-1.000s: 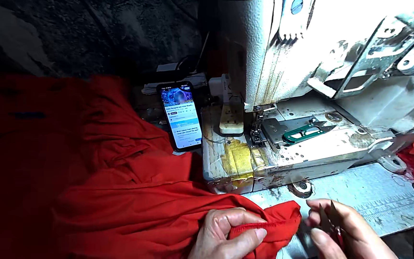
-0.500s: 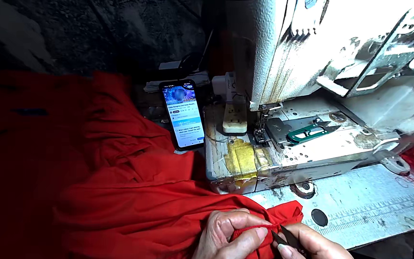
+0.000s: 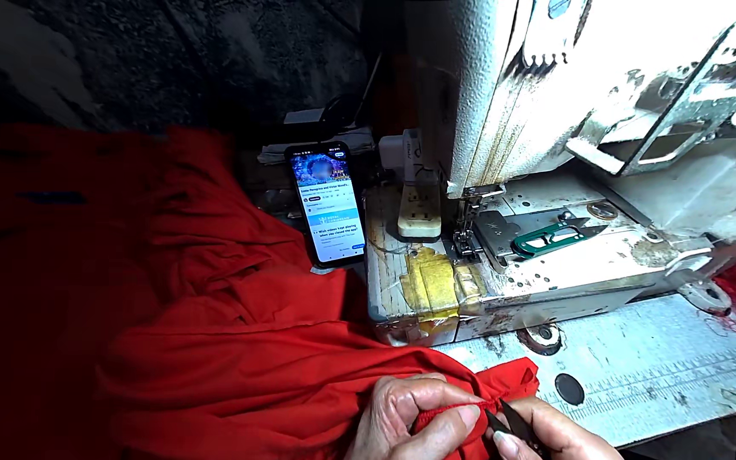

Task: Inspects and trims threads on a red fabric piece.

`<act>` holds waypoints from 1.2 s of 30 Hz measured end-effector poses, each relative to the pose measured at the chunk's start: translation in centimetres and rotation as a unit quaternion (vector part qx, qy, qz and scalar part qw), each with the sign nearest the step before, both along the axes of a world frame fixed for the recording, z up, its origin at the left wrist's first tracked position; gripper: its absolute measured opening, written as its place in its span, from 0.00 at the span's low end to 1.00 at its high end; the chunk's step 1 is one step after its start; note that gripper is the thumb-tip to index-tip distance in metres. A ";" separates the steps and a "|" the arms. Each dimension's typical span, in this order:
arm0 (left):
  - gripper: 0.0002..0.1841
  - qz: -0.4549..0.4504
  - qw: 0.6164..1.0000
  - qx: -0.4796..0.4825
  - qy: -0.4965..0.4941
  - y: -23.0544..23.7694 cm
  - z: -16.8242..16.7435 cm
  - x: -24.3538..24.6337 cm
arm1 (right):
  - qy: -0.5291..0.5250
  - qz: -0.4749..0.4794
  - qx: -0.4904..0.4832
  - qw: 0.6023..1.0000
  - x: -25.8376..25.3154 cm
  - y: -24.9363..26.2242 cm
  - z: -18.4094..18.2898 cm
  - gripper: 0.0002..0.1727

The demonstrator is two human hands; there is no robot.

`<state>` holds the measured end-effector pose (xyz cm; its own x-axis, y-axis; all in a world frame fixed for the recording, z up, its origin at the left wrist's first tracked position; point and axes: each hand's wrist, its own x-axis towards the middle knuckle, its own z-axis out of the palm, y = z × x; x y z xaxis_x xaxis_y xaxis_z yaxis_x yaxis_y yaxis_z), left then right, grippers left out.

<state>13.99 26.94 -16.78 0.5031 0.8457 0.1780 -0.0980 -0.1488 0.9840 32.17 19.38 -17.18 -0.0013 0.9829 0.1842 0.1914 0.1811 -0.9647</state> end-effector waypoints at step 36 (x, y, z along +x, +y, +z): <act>0.05 0.133 0.990 -0.031 -0.045 -0.4 -1.1 0.8 | 0.251 0.054 -0.053 0.965 0.7 1.7 1.4 0.14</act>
<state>14.78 26.53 -17.85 0.2450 0.9568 0.1567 -0.1514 -0.1218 0.9809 32.83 21.12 -15.82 -0.0408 0.9954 0.0863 -0.3194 0.0689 -0.9451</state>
